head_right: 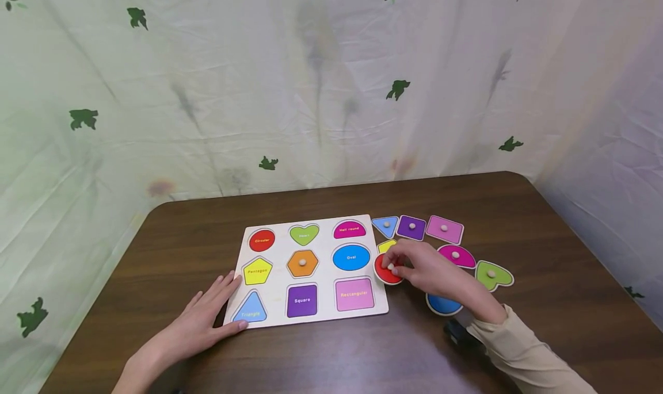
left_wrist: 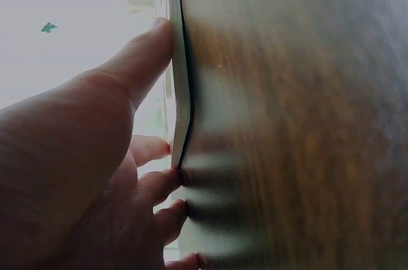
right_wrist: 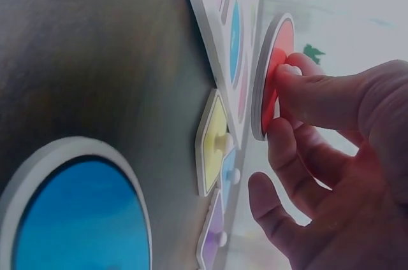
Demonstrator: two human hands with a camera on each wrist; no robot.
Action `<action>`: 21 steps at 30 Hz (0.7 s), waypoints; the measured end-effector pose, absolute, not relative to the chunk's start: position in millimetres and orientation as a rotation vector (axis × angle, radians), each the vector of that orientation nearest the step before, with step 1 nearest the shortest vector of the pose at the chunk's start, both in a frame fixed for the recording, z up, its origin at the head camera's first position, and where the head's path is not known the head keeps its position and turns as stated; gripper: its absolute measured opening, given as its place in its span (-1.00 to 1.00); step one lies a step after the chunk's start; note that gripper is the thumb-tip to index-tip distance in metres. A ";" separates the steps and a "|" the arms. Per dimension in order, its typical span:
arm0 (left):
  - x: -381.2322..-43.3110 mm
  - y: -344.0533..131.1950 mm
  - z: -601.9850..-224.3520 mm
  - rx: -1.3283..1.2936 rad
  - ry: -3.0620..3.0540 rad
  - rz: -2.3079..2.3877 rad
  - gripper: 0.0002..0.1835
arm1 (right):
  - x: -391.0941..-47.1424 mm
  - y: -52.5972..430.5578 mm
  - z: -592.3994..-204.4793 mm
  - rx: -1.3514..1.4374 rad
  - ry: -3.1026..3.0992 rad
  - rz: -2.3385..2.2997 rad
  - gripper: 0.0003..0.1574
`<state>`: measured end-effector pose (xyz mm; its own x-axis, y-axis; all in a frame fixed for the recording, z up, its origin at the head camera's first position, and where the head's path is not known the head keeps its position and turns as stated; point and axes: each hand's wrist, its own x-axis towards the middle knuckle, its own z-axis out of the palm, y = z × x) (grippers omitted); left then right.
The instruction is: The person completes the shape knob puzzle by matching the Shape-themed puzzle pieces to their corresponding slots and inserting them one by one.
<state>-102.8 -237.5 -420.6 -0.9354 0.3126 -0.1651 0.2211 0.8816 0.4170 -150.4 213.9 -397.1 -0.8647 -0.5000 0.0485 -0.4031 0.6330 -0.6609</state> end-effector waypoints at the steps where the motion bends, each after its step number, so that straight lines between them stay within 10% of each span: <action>1: -103.0 -237.5 -420.7 0.403 2.823 0.586 0.09 | -151.0 212.7 -397.0 -0.743 2.713 -1.049 -0.68; 21: -102.8 -236.8 -420.5 0.396 2.816 0.598 0.09 | -175.1 195.0 -393.1 -0.833 2.753 -1.076 -0.65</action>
